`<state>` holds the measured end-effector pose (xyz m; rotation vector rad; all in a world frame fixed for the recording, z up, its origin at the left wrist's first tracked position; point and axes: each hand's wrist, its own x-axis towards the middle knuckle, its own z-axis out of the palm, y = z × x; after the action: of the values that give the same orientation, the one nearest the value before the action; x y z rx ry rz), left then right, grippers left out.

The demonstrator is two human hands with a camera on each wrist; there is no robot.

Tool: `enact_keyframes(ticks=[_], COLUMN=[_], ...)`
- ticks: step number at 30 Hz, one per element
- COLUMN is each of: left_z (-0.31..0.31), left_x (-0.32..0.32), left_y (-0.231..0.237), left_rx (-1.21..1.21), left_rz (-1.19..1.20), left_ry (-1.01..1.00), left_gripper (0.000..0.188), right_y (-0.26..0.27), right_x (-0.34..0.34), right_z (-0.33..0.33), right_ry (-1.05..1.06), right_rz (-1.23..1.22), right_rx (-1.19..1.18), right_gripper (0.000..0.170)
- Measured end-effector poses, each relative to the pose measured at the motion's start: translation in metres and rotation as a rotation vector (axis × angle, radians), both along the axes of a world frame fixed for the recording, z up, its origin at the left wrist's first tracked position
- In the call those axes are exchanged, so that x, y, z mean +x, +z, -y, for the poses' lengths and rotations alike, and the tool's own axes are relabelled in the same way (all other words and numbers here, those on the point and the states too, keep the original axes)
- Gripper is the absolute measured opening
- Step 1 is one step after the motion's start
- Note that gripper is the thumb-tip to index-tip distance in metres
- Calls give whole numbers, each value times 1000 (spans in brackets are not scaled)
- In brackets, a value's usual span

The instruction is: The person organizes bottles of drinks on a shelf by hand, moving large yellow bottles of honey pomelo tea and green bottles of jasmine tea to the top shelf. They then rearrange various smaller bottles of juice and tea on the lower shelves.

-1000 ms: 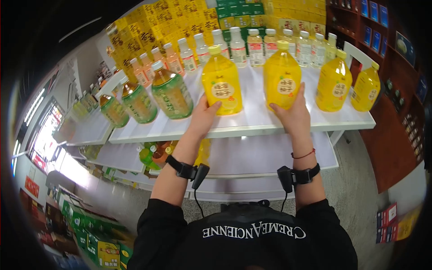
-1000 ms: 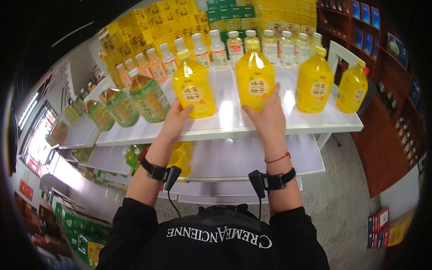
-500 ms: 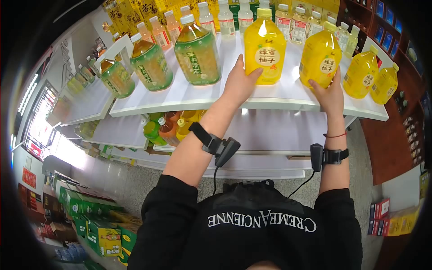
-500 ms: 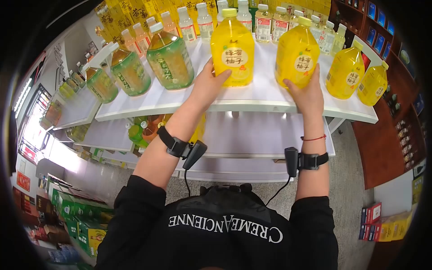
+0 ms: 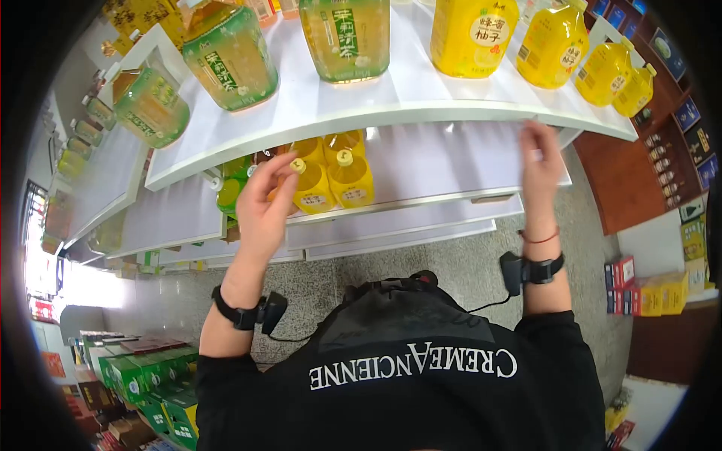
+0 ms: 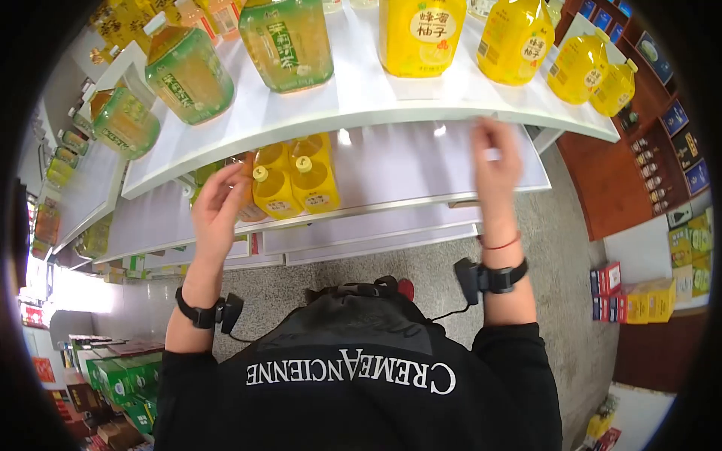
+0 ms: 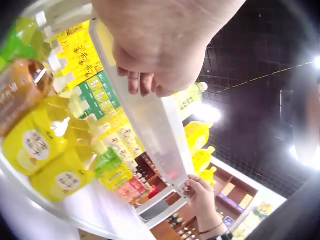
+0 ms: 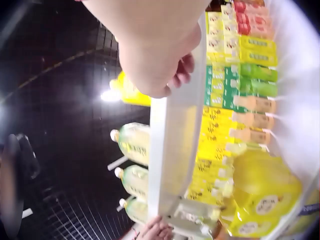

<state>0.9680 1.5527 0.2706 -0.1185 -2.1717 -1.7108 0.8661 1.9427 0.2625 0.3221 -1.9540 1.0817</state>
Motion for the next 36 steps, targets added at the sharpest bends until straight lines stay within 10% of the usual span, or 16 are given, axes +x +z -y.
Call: enact_keyframes(ticks=[4,10,16,36], left_z=[47,53,49,-40], left_x=[-2,-47,-85,-88], left_y=[-42,-63,-77,-87], left_rx=[-336,-871,-931,-801], left_rz=[133,-31,207,235], left_ry=[77,98,29,236], left_gripper=[38,48,45,26], right_y=[-37,-62,-84,-87], right_x=[19,0,-27,-56], right_z=[103,208,232,-3], right_ry=[451,285,339,405], right_rz=[468,660,763,647], right_rx=[241,586,622,352], right_gripper=[30,56,45,32])
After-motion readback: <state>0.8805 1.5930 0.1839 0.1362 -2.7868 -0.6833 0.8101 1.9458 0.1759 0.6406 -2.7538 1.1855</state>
